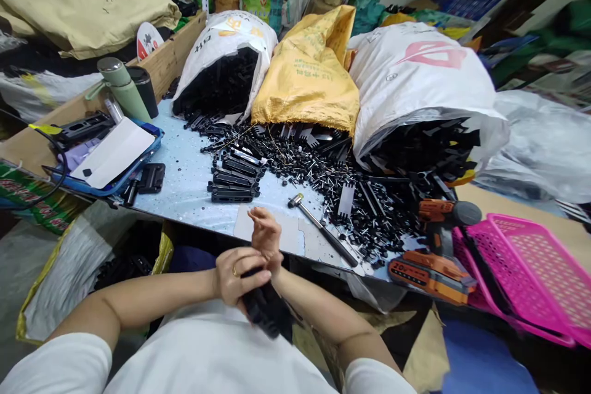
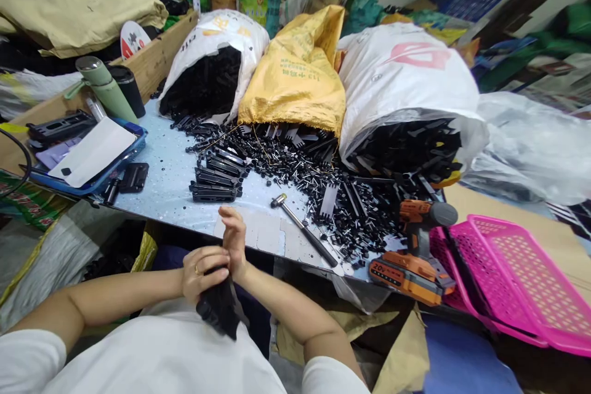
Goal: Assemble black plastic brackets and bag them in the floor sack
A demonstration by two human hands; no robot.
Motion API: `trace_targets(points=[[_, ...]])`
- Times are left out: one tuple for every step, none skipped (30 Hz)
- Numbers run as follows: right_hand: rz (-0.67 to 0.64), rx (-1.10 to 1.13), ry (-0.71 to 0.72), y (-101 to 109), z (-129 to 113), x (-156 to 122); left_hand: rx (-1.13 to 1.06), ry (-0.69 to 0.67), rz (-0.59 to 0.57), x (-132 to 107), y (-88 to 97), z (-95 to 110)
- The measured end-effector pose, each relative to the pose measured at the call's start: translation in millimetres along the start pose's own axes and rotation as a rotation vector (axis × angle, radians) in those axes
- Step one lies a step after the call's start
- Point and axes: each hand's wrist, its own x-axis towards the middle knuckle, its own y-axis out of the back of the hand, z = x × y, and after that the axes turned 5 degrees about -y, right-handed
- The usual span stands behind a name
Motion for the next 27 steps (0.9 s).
trace_targets(points=[[0.017, -0.009, 0.02, -2.2, 8.1, 22.0, 0.085, -0.027, -0.083, -9.1, 2.2, -14.3], [-0.054, -0.049, 0.065, -2.5, 16.8, 47.8, 0.166, -0.027, -0.193, -17.2, 5.4, -29.9], [-0.164, -0.121, 0.102, -1.7, 25.7, 76.0, 0.239, 0.002, -0.318, -23.7, 8.9, -45.6], [-0.202, -0.217, 0.095, -0.8, 34.5, 105.0, 0.29, 0.041, -0.461, -28.2, 11.7, -60.0], [-0.198, -0.332, 0.055, -0.6, 42.9, 132.9, 0.334, 0.084, -0.593, -30.7, 13.3, -72.1], [-0.211, -0.459, 0.005, -1.5, 50.3, 157.8, 0.38, 0.137, -0.698, -31.3, 13.2, -81.1], [-0.215, -0.575, -0.049, -3.8, 56.6, 178.2, 0.43, 0.193, -0.769, -30.4, 11.3, -86.7], [-0.215, -0.676, -0.099, -7.3, 61.8, 193.2, 0.482, 0.251, -0.805, -28.7, 7.8, -89.2], [-0.216, -0.756, -0.137, -11.7, 66.0, 202.5, 0.532, 0.31, -0.814, -26.9, 3.4, -89.4], [-0.211, -0.812, -0.161, -16.2, 69.8, 206.3, 0.571, 0.362, -0.812, -25.3, -1.4, -88.0], [-0.203, -0.849, -0.17, -20.3, 73.3, 205.9, 0.596, 0.406, -0.812, -24.5, -5.8, -85.8], [-0.198, -0.873, -0.164, -23.5, 76.9, 202.4, 0.61, 0.441, -0.817, -24.5, -9.2, -83.5], [-0.198, -0.886, -0.15, -25.4, 80.5, 197.3, 0.619, 0.469, -0.825, -25.4, -11.0, -81.6], [-0.206, -0.892, -0.135, -26.1, 84.0, 192.2, 0.626, 0.494, -0.835, -27.1, -11.3, -80.4], [-0.224, -0.893, -0.128, -25.7, 87.1, 188.1, 0.63, 0.512, -0.848, -29.2, -10.1, -80.0], [-0.252, -0.89, -0.13, -24.4, 89.6, 185.4, 0.628, 0.522, -0.864, -31.4, -7.6, -80.4], [-0.285, -0.883, -0.141, -22.3, 91.1, 184.4, 0.624, 0.525, -0.881, -33.2, -4.5, -81.4], [-0.315, -0.872, -0.153, -19.1, 91.4, 184.6, 0.615, 0.522, -0.899, -34.5, -1.0, -83.1], [-0.33, -0.853, -0.155, -14.2, 90.2, 185.1, 0.603, 0.515, -0.914, -34.8, 2.2, -85.1], [-0.325, -0.83, -0.139, -6.7, 87.6, 184.8, 0.585, 0.504, -0.927, -34.3, 4.9, -87.4], [-0.294, -0.805, -0.105, 4.3, 83.8, 182.8, 0.561, 0.494, -0.935, -32.9, 6.9, -90.0], [-0.236, -0.785, -0.062, 19.7, 79.6, 178.1, 0.531, 0.488, -0.937, -30.8, 7.8, -93.0], [-0.157, -0.774, -0.02, 40.3, 75.5, 170.1, 0.5, 0.489, -0.929, -28.1, 7.7, -96.4], [-0.063, -0.781, 0.007, 66.3, 72.5, 158.7, 0.478, 0.506, -0.909, -25.0, 6.4, -100.4], [0.039, -0.806, 0.003, 97.5, 71.1, 144.0, 0.471, 0.541, -0.878, -21.6, 4.2, -104.9], [0.145, -0.844, -0.023, 132.9, 71.7, 126.5, 0.477, 0.591, -0.84, -18.2, 1.0, -109.7], [0.252, -0.892, -0.07, 171.2, 74.4, 106.8, 0.488, 0.649, -0.805, -14.9, -3.1, -114.6]])
